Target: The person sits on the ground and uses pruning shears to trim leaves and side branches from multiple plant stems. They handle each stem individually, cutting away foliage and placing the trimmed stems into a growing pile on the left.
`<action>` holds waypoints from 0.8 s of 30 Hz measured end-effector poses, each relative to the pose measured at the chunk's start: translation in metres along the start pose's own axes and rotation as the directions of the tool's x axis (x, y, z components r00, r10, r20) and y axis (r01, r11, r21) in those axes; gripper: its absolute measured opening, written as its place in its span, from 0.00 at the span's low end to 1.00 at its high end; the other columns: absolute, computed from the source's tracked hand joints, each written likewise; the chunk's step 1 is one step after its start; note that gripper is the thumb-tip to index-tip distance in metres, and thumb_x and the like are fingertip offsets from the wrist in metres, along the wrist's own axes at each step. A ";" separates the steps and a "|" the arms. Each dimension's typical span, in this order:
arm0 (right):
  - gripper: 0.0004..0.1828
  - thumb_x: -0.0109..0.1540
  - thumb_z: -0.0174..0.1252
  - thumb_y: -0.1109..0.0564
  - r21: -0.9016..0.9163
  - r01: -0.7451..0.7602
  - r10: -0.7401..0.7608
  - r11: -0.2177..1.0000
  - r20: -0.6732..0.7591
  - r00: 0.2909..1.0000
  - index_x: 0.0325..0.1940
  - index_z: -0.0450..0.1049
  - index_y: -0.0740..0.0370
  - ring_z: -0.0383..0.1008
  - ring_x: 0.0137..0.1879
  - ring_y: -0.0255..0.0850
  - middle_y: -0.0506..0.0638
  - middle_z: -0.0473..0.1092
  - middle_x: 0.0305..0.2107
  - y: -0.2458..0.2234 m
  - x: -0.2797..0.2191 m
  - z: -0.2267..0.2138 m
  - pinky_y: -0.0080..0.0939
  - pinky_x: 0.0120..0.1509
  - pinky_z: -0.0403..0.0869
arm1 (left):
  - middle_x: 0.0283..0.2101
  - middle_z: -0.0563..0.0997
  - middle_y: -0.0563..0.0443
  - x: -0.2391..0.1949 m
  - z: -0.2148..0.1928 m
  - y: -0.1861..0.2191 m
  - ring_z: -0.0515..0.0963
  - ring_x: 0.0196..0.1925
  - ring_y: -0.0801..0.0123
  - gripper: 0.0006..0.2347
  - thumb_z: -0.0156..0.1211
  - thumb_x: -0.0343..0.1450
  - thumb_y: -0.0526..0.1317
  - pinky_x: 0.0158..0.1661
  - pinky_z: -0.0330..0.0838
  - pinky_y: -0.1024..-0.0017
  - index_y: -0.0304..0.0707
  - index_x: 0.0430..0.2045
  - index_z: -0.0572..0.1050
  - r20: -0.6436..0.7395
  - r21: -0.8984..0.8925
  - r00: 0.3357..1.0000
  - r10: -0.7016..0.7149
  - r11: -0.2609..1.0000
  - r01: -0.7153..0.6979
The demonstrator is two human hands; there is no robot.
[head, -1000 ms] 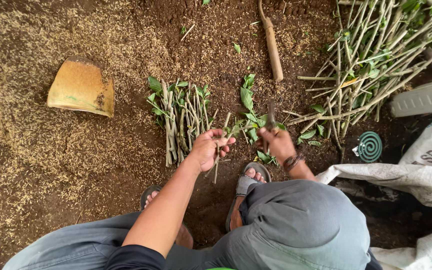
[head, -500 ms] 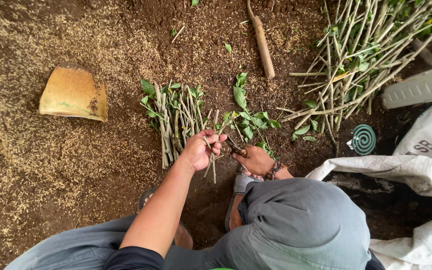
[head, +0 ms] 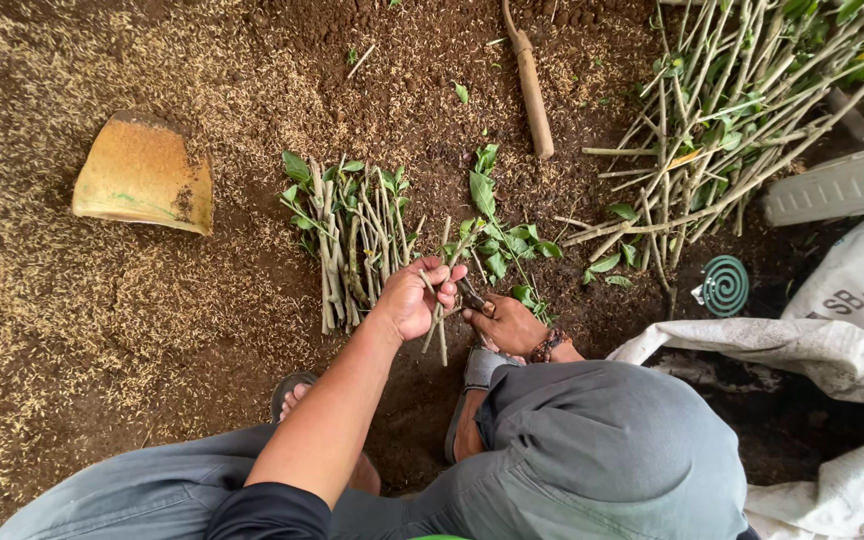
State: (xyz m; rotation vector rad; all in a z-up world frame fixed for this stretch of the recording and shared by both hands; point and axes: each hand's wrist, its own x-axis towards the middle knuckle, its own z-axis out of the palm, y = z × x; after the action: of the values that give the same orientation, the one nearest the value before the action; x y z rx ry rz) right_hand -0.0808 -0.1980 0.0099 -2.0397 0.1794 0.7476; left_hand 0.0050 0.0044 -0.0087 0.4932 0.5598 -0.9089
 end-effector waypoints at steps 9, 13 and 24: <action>0.20 0.67 0.54 0.43 0.043 -0.017 0.018 0.999 -0.011 1.000 0.49 0.72 0.64 0.74 0.18 0.40 0.49 0.73 0.15 -0.007 -0.010 -0.011 0.44 0.25 0.73 | 0.44 0.81 0.36 0.007 0.006 -0.005 0.75 0.30 0.68 0.03 0.53 0.74 0.30 0.29 0.71 0.75 0.40 0.35 0.71 -0.019 0.007 1.000 -0.025 1.000 0.025; 0.19 0.70 0.54 0.45 -0.033 0.194 -0.195 0.980 -0.043 0.980 0.45 0.73 0.66 0.75 0.20 0.37 0.49 0.73 0.18 -0.003 -0.010 -0.016 0.40 0.24 0.74 | 0.45 0.81 0.37 0.008 0.009 -0.005 0.75 0.30 0.70 0.03 0.54 0.75 0.30 0.29 0.71 0.75 0.40 0.35 0.71 -0.027 0.035 0.999 -0.035 0.999 0.036; 0.19 0.68 0.51 0.46 0.172 -0.072 0.052 0.982 0.116 0.992 0.49 0.71 0.66 0.76 0.17 0.37 0.49 0.75 0.16 -0.026 -0.017 -0.030 0.36 0.19 0.75 | 0.46 0.81 0.36 0.008 0.022 -0.006 0.76 0.30 0.70 0.03 0.53 0.75 0.30 0.29 0.72 0.76 0.38 0.37 0.72 0.002 0.030 1.000 -0.006 1.000 0.006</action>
State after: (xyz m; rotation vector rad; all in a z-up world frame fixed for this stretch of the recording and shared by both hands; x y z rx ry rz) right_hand -0.0708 -0.2109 0.0502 -1.8267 0.2379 0.8518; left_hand 0.0093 -0.0169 0.0014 0.5180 0.5468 -0.9242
